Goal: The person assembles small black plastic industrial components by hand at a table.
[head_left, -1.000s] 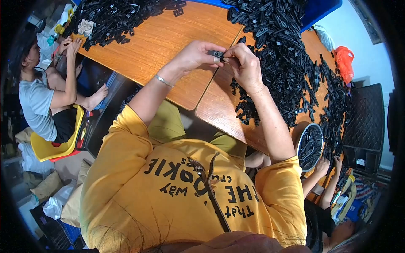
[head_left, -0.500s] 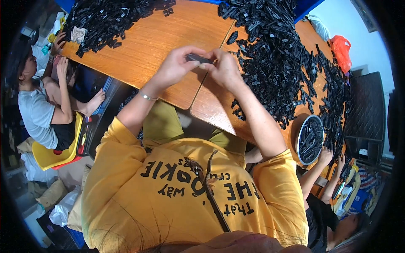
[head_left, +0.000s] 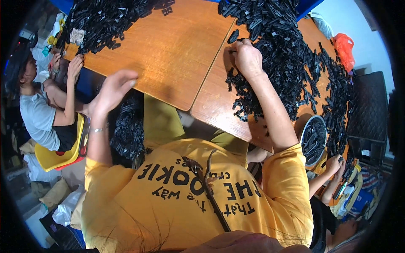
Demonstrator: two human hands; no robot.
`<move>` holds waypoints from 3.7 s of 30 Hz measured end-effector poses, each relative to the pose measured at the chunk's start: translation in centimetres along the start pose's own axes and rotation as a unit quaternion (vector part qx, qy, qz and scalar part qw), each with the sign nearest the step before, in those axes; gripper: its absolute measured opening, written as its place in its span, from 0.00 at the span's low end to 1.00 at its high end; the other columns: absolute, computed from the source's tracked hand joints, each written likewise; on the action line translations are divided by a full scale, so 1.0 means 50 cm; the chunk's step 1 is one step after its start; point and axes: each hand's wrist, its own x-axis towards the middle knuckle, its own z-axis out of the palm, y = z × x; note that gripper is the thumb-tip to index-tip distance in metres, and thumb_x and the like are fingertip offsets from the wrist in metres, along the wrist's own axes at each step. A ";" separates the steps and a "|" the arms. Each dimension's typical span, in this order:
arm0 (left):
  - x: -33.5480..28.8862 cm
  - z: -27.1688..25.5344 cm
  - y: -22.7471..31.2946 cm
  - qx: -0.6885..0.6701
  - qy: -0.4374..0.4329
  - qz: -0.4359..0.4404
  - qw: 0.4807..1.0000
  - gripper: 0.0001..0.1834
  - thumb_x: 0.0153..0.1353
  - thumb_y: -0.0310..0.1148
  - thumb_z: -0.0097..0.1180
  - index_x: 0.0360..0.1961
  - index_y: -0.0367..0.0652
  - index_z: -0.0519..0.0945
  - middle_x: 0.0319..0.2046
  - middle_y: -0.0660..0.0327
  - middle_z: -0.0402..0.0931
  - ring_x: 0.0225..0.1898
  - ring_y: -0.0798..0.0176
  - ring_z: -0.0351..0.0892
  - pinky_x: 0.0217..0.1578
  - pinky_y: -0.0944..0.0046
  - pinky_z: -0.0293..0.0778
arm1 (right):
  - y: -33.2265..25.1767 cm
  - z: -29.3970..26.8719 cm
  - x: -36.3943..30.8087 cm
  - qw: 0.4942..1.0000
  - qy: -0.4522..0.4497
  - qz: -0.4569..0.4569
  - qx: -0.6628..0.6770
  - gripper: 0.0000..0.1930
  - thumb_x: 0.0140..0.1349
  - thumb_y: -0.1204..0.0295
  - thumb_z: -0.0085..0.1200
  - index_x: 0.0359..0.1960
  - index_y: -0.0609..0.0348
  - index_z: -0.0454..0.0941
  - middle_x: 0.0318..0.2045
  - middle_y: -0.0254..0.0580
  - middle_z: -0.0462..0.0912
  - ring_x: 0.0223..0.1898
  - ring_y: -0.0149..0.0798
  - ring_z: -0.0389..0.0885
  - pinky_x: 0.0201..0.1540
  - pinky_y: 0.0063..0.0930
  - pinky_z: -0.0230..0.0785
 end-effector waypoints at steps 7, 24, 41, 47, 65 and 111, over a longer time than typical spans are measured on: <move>0.374 0.296 0.190 0.025 0.076 0.167 0.983 0.15 0.69 0.40 0.64 0.48 0.40 0.86 0.40 0.52 0.88 0.42 0.56 0.88 0.44 0.59 0.82 | 0.010 0.033 -0.004 0.997 0.020 -0.079 -0.005 0.10 0.52 0.78 0.63 0.38 0.58 0.83 0.39 0.49 0.83 0.35 0.51 0.89 0.38 0.40 0.84; 0.465 0.414 0.228 -0.416 -0.116 -0.028 0.901 0.07 0.67 0.32 0.67 0.43 0.44 0.84 0.42 0.64 0.86 0.42 0.71 0.83 0.44 0.66 0.81 | 0.005 -0.054 -0.074 0.930 0.208 0.058 0.297 0.08 0.59 0.78 0.70 0.33 0.62 0.79 0.28 0.42 0.82 0.27 0.37 0.83 0.32 0.31 0.76; 0.342 0.351 0.272 -0.563 -0.179 0.066 0.804 0.19 0.70 0.27 0.63 0.61 0.42 0.79 0.51 0.64 0.83 0.49 0.70 0.84 0.49 0.69 0.82 | -0.075 -0.105 -0.073 0.876 0.335 -0.024 0.347 0.08 0.57 0.85 0.67 0.34 0.62 0.80 0.33 0.41 0.81 0.27 0.33 0.82 0.30 0.26 0.75; 0.329 0.357 0.283 -0.536 -0.173 0.084 0.822 0.24 0.69 0.27 0.65 0.65 0.41 0.77 0.50 0.66 0.83 0.47 0.73 0.83 0.49 0.72 0.81 | -0.068 -0.098 -0.075 0.886 0.318 -0.023 0.337 0.08 0.57 0.84 0.68 0.34 0.62 0.81 0.32 0.41 0.81 0.27 0.33 0.81 0.30 0.26 0.75; 0.193 0.227 0.128 -0.377 -0.085 0.040 0.921 0.18 0.68 0.24 0.63 0.58 0.35 0.80 0.45 0.62 0.85 0.47 0.69 0.83 0.51 0.67 0.79 | -0.200 0.011 -0.077 0.869 -0.094 0.067 0.481 0.15 0.57 0.65 0.76 0.28 0.58 0.81 0.24 0.35 0.83 0.26 0.29 0.79 0.31 0.30 0.73; 0.621 0.381 0.251 0.299 0.087 0.454 0.835 0.15 0.59 0.33 0.62 0.48 0.53 0.87 0.60 0.59 0.78 0.65 0.53 0.72 0.62 0.47 0.69 | 0.045 0.016 -0.012 0.998 0.027 -0.025 0.054 0.08 0.58 0.75 0.60 0.40 0.58 0.81 0.37 0.49 0.85 0.39 0.51 0.89 0.41 0.43 0.82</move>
